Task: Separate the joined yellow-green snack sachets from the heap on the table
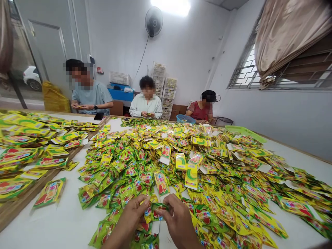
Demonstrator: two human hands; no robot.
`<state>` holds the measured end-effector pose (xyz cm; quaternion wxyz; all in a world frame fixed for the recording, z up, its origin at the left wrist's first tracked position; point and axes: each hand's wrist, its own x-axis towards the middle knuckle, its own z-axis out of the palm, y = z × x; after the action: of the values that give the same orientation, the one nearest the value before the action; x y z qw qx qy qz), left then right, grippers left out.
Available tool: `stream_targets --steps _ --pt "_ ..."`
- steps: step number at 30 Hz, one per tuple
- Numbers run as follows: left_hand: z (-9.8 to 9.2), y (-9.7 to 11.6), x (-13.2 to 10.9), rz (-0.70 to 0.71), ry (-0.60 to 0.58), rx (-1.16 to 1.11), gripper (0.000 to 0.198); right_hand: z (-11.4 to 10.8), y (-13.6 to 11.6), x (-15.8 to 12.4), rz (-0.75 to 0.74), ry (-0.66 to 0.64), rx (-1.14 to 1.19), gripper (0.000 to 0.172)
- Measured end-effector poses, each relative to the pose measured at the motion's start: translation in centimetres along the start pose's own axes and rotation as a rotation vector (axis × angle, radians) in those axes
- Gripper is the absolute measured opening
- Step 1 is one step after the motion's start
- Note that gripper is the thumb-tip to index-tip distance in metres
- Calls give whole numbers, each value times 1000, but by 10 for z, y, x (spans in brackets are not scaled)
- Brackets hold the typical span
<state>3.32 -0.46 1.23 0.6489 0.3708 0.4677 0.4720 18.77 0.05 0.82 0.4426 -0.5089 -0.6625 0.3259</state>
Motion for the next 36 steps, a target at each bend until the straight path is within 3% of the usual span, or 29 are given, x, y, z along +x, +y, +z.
stream_targets --steps 4,10,14,16,19,21,23,25,28,32,34,36 --pt "4 -6 4 14 98 -64 47 10 -2 3 289 37 343 40" --pt "-1 -8 3 30 95 14 45 32 8 4 253 64 377 40" --pt "-3 -1 -1 -43 -39 -103 44 22 2 6 406 -143 635 38" --pt "-3 1 -1 -36 -65 -95 43 15 -7 7 415 -266 709 40" --pt "-8 3 0 95 -11 159 38 7 -14 8 245 -335 618 35" --pt "-18 5 2 239 59 457 37 3 -8 8 188 -261 526 31" --pt "-28 8 3 349 103 798 51 -2 5 8 195 -127 457 30" --pt "-35 11 4 349 67 1110 63 -6 22 7 213 -14 427 31" --pt "-36 14 4 244 -2 1344 54 -10 42 6 230 73 458 34" --pt "-30 14 3 240 61 1184 22 -7 42 8 276 216 527 40" --pt "-28 12 3 246 69 975 23 -4 35 9 257 209 542 38" --pt "-27 10 4 242 53 734 30 -2 27 10 210 109 530 33"
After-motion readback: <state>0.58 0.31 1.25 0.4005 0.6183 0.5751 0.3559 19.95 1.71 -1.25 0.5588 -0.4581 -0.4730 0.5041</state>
